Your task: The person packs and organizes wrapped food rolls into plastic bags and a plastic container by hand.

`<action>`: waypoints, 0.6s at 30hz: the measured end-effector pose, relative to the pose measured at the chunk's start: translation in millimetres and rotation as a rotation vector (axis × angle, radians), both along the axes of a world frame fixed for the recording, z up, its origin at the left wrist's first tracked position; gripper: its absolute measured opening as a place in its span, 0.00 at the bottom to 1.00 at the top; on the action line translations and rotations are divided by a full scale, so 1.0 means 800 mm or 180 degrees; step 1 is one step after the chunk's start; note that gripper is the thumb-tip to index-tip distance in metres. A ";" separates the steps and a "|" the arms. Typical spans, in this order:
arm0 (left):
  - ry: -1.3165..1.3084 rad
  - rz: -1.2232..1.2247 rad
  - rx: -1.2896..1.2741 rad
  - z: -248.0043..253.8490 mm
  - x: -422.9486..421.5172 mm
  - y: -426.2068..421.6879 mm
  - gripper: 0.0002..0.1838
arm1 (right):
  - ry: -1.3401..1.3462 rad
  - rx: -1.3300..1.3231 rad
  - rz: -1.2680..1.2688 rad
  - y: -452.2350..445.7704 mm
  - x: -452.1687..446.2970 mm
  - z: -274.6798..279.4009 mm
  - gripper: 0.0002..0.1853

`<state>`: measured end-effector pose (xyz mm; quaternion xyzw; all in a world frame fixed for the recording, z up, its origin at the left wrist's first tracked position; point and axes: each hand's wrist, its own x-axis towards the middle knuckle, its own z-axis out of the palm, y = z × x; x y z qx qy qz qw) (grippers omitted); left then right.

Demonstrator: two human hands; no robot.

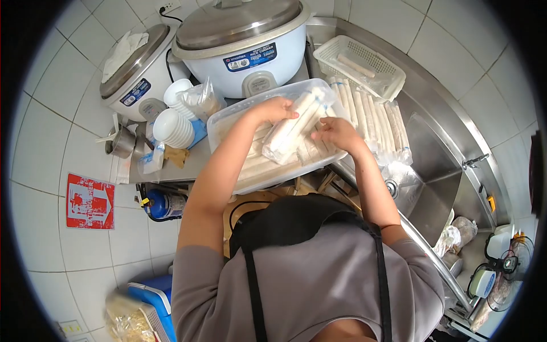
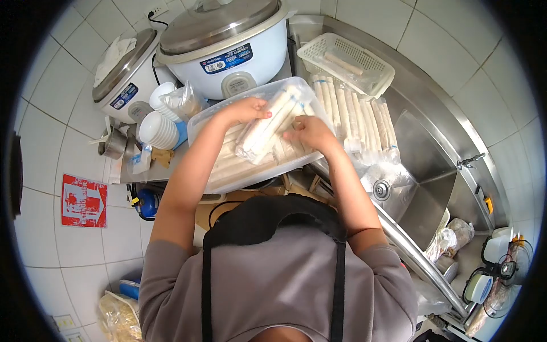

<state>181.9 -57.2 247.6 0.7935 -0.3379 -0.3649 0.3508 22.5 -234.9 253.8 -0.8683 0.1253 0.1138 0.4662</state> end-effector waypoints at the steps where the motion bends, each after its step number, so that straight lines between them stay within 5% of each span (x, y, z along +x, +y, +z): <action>1: -0.0122 -0.0051 -0.0025 0.000 0.000 -0.003 0.18 | -0.0371 -0.0225 -0.0424 -0.002 0.004 -0.002 0.25; 6: -0.1233 -0.0445 0.0237 0.023 -0.025 -0.016 0.18 | -0.3253 -0.2167 0.0552 0.012 0.039 0.011 0.24; 8: -0.0989 -0.0376 0.0241 0.038 -0.042 -0.013 0.22 | -0.2798 -0.2314 0.1033 0.017 0.049 0.010 0.23; 10: -0.0687 -0.0268 0.0034 0.041 -0.042 -0.004 0.26 | -0.1190 -0.1629 0.1461 0.014 0.057 0.026 0.23; 18: 0.0629 -0.0307 -0.0604 0.005 -0.032 0.115 0.30 | -0.1373 -0.1059 0.1561 -0.008 0.060 0.015 0.22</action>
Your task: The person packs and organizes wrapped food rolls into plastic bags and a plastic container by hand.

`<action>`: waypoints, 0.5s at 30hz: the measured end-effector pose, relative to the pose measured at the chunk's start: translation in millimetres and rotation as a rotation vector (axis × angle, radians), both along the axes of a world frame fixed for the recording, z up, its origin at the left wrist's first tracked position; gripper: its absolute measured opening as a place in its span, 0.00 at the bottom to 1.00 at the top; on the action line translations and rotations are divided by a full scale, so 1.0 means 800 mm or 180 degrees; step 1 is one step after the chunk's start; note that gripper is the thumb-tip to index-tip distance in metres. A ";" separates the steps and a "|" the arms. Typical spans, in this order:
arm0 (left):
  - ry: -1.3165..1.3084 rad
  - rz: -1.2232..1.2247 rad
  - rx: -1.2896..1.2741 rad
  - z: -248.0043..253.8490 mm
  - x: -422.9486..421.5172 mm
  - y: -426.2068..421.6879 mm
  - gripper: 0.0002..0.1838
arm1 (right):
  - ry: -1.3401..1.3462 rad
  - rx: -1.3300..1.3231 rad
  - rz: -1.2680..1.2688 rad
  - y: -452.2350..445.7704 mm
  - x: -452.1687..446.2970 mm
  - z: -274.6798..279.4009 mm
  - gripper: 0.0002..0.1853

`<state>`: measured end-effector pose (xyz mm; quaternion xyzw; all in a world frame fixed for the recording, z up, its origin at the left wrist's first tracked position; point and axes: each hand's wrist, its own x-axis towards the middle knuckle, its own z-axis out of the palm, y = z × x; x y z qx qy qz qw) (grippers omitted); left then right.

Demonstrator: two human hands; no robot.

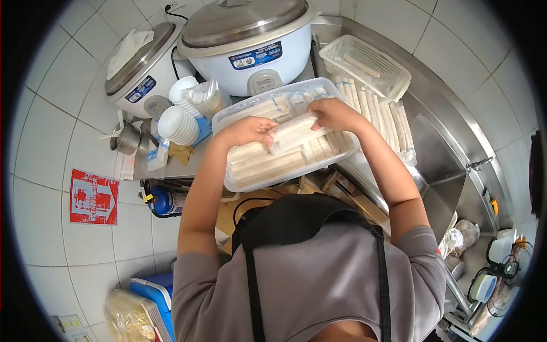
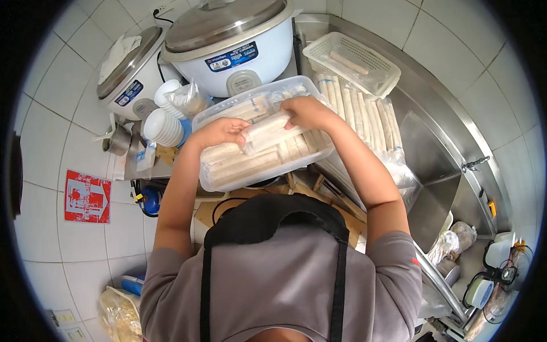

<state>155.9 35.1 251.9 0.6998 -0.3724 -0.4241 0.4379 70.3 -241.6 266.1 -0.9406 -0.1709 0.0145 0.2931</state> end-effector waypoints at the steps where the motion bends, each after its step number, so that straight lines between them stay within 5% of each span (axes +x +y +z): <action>1: 0.0019 0.0272 -0.0059 0.006 -0.004 0.003 0.29 | 0.0043 0.0153 -0.0064 -0.001 0.000 0.000 0.21; 6: 0.0017 0.2150 -0.0888 -0.010 -0.029 -0.015 0.30 | 0.0424 0.0848 -0.0341 0.001 0.003 0.015 0.23; 9: -0.0720 0.2215 -0.1416 -0.016 -0.040 -0.050 0.31 | 0.0301 0.0867 -0.0416 0.014 0.006 0.011 0.23; 15: -0.0491 0.2107 -0.0784 -0.041 0.010 -0.047 0.33 | 0.0357 0.0636 -0.0614 0.020 0.018 -0.002 0.24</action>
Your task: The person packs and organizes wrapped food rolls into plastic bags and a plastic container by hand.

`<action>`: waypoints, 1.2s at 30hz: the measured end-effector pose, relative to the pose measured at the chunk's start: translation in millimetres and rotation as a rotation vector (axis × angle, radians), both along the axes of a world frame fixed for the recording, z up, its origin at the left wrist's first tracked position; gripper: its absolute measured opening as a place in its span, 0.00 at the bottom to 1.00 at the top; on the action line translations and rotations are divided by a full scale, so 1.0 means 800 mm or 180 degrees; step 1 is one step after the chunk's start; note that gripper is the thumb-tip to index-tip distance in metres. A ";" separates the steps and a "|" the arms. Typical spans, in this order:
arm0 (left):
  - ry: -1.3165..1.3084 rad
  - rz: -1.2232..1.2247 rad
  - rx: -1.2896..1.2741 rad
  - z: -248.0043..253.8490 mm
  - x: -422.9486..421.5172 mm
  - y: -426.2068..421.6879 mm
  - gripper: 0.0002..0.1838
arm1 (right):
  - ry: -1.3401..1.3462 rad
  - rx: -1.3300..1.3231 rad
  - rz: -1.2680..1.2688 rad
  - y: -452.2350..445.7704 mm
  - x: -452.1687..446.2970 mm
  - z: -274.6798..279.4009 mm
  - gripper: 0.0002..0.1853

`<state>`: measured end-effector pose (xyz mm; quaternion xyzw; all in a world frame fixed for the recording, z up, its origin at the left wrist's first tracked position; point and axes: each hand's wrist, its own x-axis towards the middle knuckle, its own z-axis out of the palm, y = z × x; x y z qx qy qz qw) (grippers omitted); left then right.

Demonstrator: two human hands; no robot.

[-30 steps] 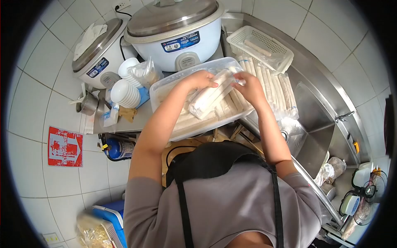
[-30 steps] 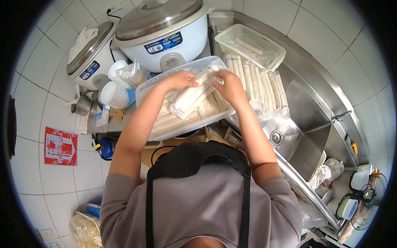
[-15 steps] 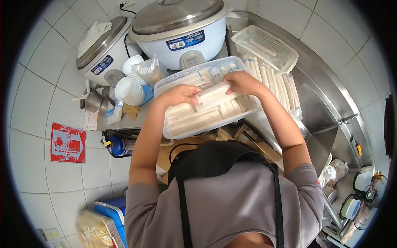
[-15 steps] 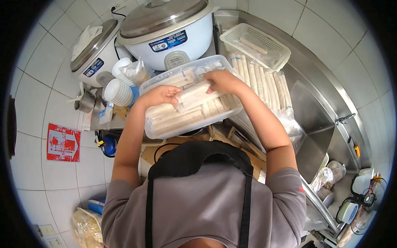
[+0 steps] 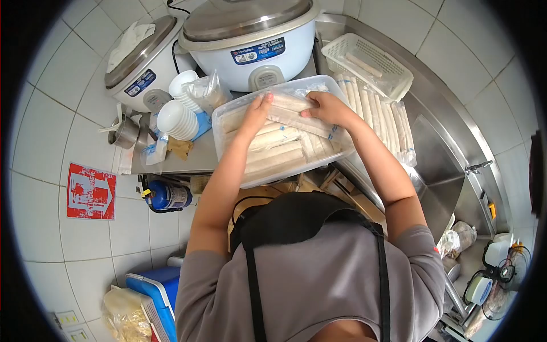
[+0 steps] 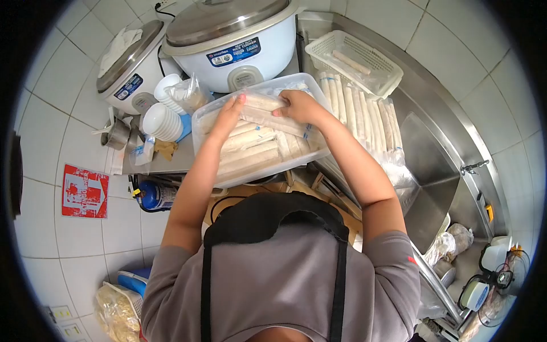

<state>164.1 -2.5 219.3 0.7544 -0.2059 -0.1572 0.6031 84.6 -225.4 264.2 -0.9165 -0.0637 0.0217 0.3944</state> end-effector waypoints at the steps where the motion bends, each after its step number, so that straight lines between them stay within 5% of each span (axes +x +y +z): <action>1: 0.0136 -0.0071 0.0189 -0.005 0.005 0.003 0.33 | -0.0031 -0.0120 -0.0037 -0.001 0.001 -0.006 0.24; 4: -0.1440 0.0983 0.0460 -0.009 -0.002 -0.010 0.31 | -0.0027 -0.0160 -0.0042 -0.006 0.005 -0.009 0.25; 7: -0.3911 0.0421 0.1450 0.046 -0.029 -0.029 0.28 | -0.0092 -0.0139 0.0359 -0.003 0.000 0.002 0.26; 10: -0.2083 -0.1192 0.2173 0.081 -0.030 -0.043 0.23 | 0.0190 -0.0222 0.0478 0.001 -0.008 0.019 0.28; 13: -0.1148 -0.1289 0.1710 0.082 -0.010 -0.050 0.19 | 0.0087 0.0349 0.0890 -0.022 -0.004 0.006 0.28; 19: -0.0539 -0.1421 0.1452 0.071 0.031 -0.062 0.14 | 0.0176 0.0009 0.0462 -0.071 -0.005 0.018 0.31; 25: -0.0539 -0.1002 0.0784 0.055 0.016 -0.079 0.10 | -0.0295 0.0119 0.0326 -0.069 -0.036 0.018 0.44; 29: -0.1419 -0.0871 0.1067 0.069 -0.007 -0.077 0.10 | -0.0947 -0.0151 0.0351 -0.043 -0.057 0.007 0.52; 33: -0.2105 -0.1179 0.1257 0.082 -0.028 -0.057 0.11 | -0.0915 -0.0630 0.0059 -0.021 -0.076 -0.001 0.48; 36: -0.2668 -0.1195 0.1224 0.082 -0.049 -0.042 0.11 | -0.1362 -0.0819 0.0035 -0.023 -0.076 -0.013 0.26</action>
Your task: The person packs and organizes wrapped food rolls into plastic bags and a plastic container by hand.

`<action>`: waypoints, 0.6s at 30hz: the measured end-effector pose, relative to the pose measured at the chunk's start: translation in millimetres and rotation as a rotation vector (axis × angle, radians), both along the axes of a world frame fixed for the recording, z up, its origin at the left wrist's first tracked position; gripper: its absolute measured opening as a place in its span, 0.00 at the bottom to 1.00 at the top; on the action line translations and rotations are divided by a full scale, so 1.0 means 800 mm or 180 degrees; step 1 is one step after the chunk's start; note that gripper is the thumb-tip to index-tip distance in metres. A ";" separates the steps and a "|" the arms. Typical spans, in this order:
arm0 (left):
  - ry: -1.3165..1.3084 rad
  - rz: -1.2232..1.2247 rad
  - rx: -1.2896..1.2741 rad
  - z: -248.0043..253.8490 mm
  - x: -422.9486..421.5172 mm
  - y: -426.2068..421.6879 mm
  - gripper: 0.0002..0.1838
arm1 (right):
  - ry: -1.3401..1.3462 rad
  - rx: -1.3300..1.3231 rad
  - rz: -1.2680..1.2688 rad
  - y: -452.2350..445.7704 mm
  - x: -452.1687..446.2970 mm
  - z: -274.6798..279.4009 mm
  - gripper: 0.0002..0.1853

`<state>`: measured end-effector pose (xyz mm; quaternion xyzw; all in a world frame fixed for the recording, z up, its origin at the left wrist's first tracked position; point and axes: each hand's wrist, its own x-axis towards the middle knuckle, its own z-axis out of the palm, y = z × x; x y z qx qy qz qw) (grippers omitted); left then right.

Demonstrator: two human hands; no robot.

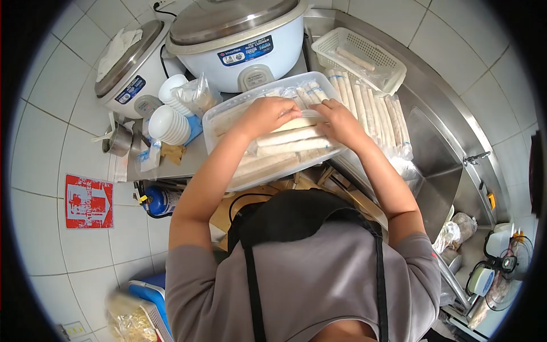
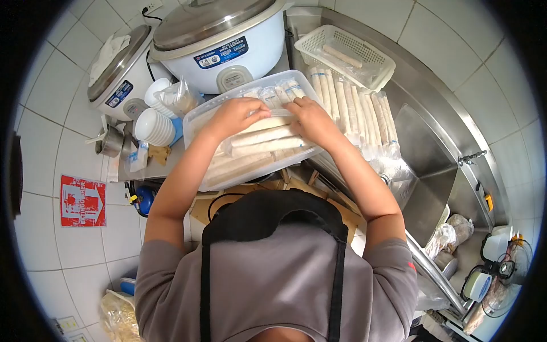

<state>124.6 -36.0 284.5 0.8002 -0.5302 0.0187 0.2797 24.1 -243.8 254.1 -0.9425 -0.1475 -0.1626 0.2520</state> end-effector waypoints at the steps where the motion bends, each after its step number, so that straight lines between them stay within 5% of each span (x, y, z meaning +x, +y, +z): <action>1: -0.0189 -0.0053 -0.0105 0.001 -0.006 0.004 0.11 | -0.0092 -0.0088 -0.0005 -0.001 0.001 0.000 0.21; 2: -0.0976 -0.0082 -0.0696 0.004 -0.012 0.002 0.12 | -0.0161 0.0009 -0.0016 -0.003 0.004 0.002 0.16; 5: -0.2078 -0.0467 -0.0798 -0.014 -0.032 0.018 0.13 | -0.0277 0.0274 -0.0038 -0.011 0.016 0.009 0.07; 11: -0.0766 -0.0031 0.0238 -0.046 -0.069 0.006 0.26 | 0.0407 0.0492 0.0060 -0.024 0.067 0.011 0.03; 18: -0.1394 -0.0010 0.0432 -0.077 -0.060 0.007 0.31 | 0.1243 0.0304 0.0997 -0.013 0.039 0.047 0.04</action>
